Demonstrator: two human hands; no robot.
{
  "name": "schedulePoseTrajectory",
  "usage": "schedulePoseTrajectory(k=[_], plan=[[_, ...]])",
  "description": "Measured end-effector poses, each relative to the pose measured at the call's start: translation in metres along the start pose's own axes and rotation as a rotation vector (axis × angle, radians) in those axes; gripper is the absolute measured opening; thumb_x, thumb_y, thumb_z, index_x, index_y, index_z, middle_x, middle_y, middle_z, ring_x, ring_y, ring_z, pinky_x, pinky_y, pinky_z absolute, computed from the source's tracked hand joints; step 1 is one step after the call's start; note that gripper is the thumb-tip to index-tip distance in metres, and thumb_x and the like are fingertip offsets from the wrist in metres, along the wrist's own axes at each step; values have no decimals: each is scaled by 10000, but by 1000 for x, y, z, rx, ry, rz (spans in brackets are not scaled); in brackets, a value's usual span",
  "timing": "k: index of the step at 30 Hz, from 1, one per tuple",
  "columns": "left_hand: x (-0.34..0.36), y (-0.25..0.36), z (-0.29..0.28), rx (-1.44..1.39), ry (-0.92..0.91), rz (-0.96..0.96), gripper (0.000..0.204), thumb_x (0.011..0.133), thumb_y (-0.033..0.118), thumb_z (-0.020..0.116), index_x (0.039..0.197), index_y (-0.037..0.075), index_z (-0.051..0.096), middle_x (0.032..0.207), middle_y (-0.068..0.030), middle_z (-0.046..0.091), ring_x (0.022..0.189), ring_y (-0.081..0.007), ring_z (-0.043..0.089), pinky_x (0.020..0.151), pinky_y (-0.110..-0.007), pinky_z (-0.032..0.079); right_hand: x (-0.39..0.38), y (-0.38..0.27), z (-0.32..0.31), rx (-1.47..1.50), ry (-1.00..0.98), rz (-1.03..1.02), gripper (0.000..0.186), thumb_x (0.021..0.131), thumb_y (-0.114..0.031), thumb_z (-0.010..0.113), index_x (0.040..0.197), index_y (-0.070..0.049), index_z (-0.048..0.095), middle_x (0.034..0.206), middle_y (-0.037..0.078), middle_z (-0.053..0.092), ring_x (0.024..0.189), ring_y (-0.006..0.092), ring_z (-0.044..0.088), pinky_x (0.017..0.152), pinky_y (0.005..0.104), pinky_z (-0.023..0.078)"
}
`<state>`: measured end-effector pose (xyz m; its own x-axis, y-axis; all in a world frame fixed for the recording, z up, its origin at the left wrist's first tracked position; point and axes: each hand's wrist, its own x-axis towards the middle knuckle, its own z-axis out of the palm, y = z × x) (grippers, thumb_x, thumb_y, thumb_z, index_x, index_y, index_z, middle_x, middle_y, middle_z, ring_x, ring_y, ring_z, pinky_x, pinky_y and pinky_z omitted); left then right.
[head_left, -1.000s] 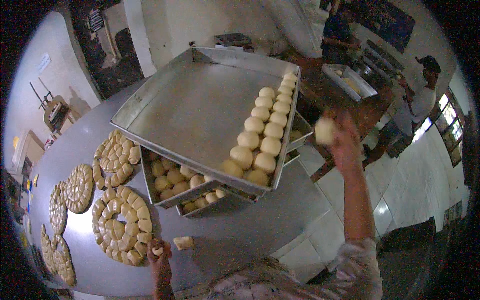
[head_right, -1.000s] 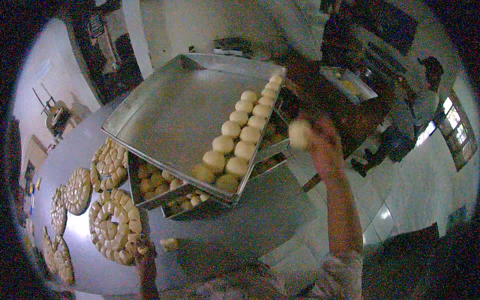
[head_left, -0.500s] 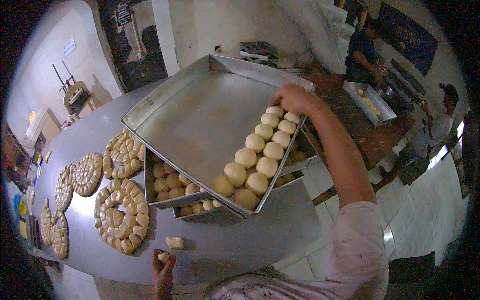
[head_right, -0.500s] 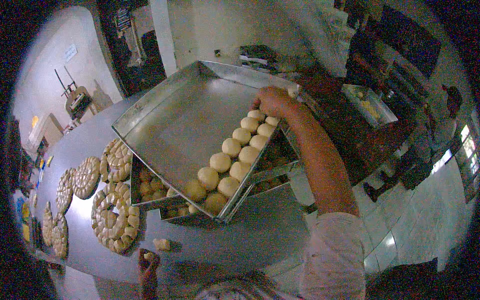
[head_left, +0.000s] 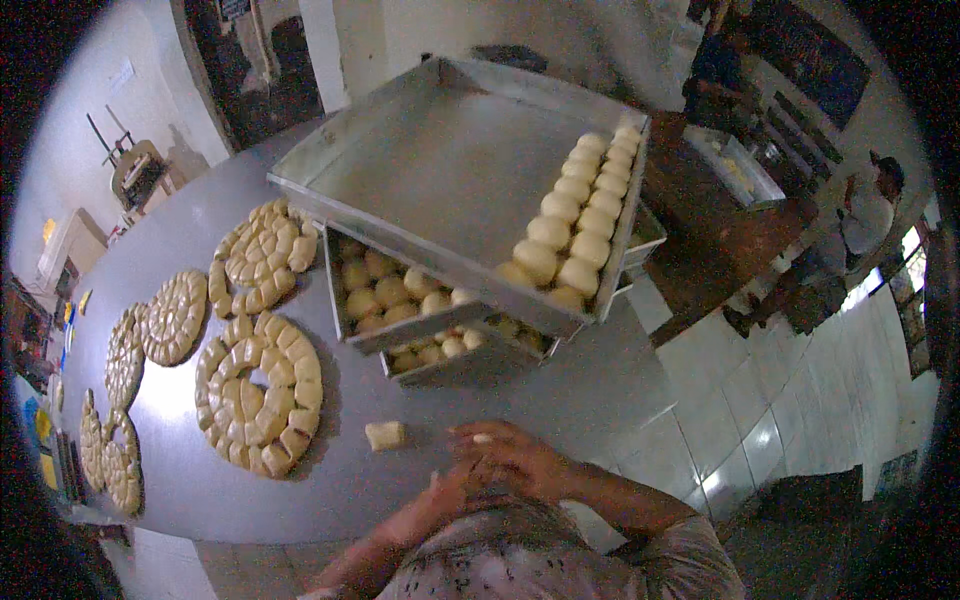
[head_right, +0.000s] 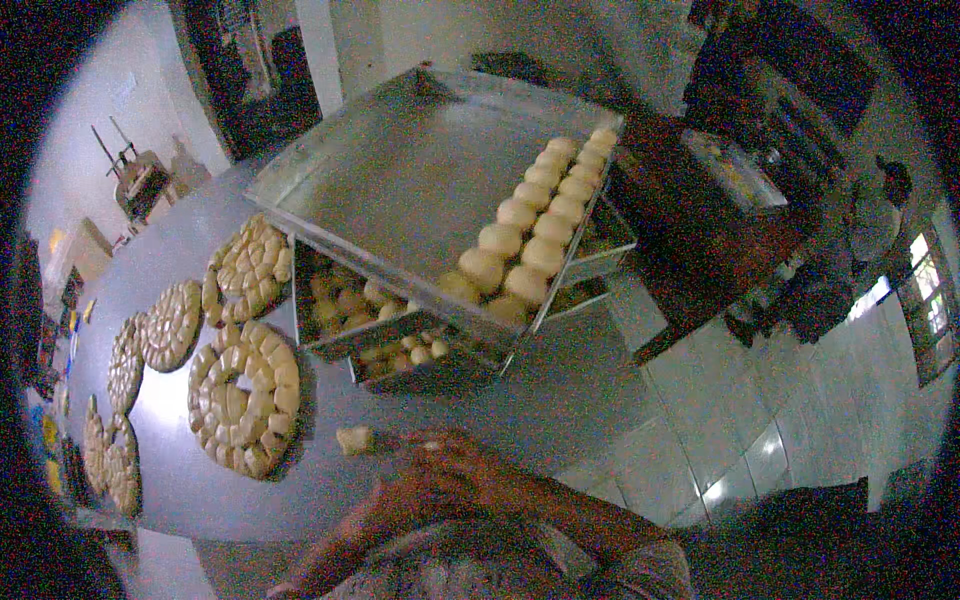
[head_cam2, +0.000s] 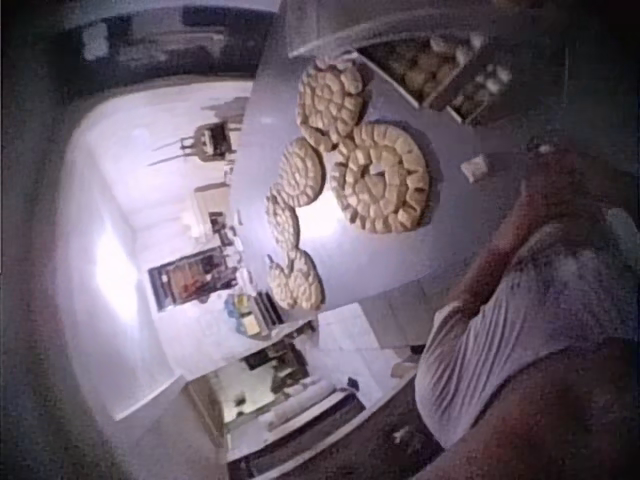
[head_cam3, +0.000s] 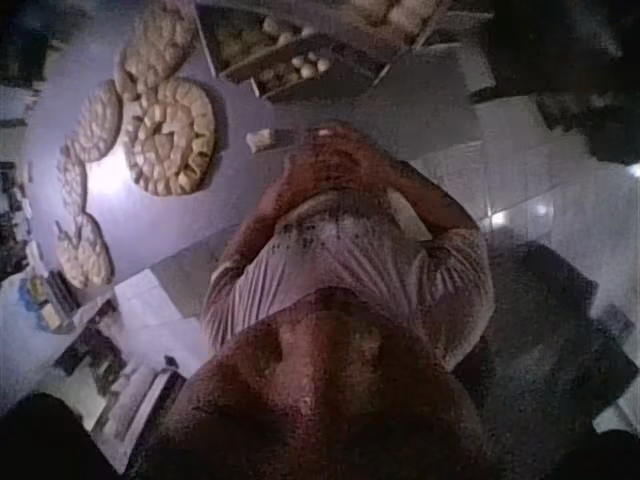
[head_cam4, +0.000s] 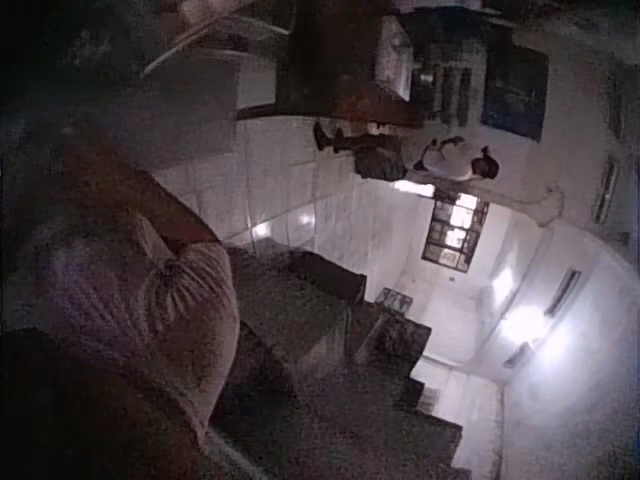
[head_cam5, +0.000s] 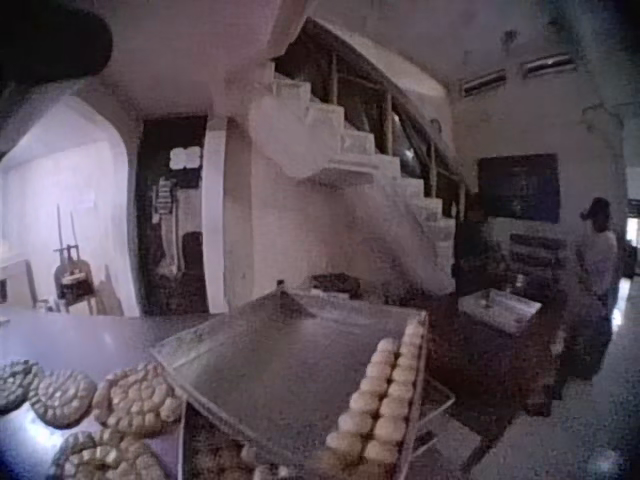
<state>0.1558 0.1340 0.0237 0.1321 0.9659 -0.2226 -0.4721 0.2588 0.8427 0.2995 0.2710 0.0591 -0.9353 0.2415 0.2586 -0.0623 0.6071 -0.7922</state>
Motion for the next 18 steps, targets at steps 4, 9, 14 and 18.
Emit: schedulePoseTrajectory(k=[4, 9, 14, 18], plan=[[-37, 15, -38, 661, 280, -6, 277, 842, 129, 531, 1115, 81, 544, 1018, -107, 573, 971, -224, 531, 860, -333, 398, -72, 53, 36, 309, 247, 589, 384, 836, -183, 533, 1205, -92, 478, 1196, 111, 473, 1119, 292, 420, 988, 454, 262], [-44, -2, -100, 1293, 831, 401, 357, 788, 104, 586, 1137, 62, 521, 1070, -146, 527, 1000, -312, 472, 853, -398, 392, -64, 115, -20, -1125, 396, 590, 487, 773, -280, 567, 1181, -34, 470, 1164, 199, 466, 1073, 386, 427, 965, 490, 269], [-8, -11, -103, 1621, 462, 436, 468, 741, 73, 591, 1194, 75, 471, 1110, -151, 485, 980, -356, 433, 862, -432, 359, -27, 127, 26, -787, 616, 611, 375, 758, -233, 586, 1046, -2, 519, 1045, 200, 488, 1039, 373, 434, 932, 471, 300], [-30, -11, -115, 1122, 554, 238, 337, 817, 103, 533, 1150, 74, 488, 1015, -93, 512, 908, -237, 470, 811, -339, 382, -78, 115, -5, -833, 512, 657, 308, 732, -221, 615, 933, -6, 526, 1016, 200, 493, 1028, 379, 442, 913, 486, 319]])
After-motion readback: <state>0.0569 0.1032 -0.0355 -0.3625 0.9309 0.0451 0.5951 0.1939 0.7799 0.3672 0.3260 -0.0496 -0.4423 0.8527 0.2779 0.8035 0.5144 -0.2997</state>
